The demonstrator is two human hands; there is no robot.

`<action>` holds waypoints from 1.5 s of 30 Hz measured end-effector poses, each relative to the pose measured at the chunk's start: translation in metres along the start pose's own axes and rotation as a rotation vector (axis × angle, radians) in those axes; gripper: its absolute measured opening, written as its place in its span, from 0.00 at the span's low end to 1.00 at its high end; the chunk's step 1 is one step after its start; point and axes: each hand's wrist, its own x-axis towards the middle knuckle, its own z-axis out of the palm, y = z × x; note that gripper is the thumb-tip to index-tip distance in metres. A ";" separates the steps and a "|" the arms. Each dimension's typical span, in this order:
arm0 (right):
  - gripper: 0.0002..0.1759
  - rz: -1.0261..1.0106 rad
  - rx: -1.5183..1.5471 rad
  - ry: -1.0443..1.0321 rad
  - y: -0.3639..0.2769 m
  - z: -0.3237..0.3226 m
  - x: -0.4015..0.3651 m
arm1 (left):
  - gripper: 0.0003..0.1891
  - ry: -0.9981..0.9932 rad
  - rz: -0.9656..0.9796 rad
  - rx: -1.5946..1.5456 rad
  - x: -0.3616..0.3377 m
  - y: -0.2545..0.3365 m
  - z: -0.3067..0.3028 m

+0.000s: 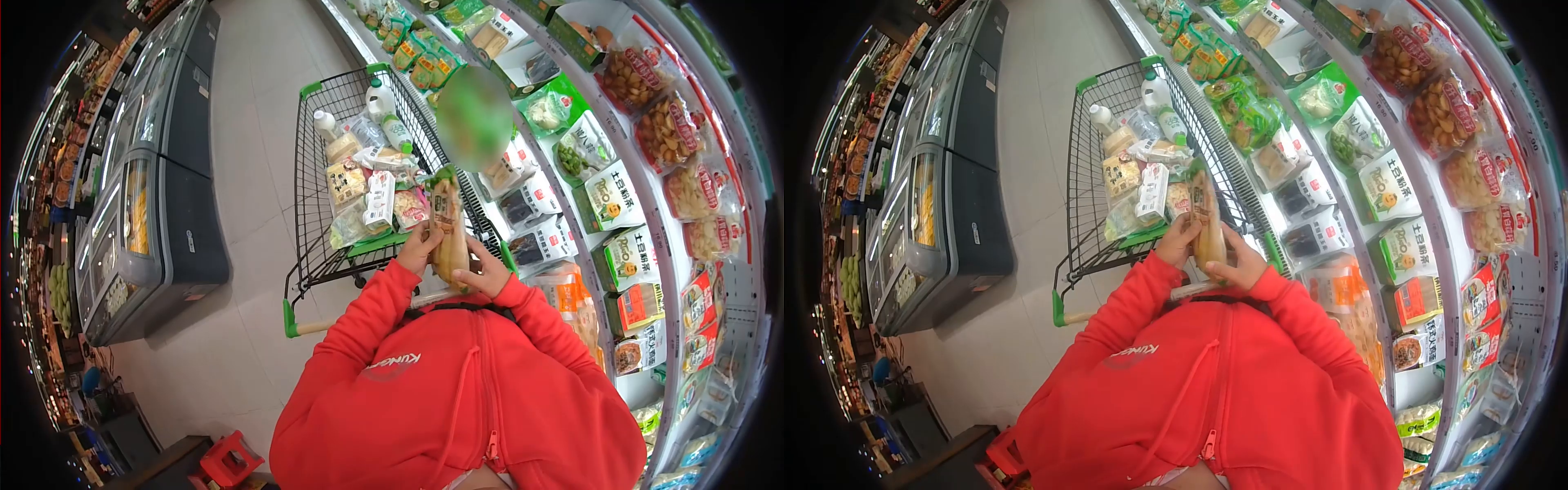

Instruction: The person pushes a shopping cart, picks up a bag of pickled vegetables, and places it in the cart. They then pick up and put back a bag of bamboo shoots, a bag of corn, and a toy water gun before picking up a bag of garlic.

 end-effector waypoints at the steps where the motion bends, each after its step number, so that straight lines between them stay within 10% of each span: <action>1: 0.39 -0.018 -0.033 0.038 0.024 -0.009 0.004 | 0.22 -0.004 0.015 0.082 -0.003 0.003 0.004; 9: 0.29 0.105 0.550 0.160 0.037 -0.037 -0.008 | 0.24 -0.145 -0.021 0.015 -0.007 0.015 0.013; 19: 0.32 0.057 0.585 0.175 0.049 -0.039 -0.022 | 0.47 -0.396 -0.109 0.059 -0.016 0.025 0.029; 45: 0.36 0.047 0.629 0.087 0.047 -0.040 -0.020 | 0.35 -0.330 -0.075 0.043 -0.005 0.016 0.014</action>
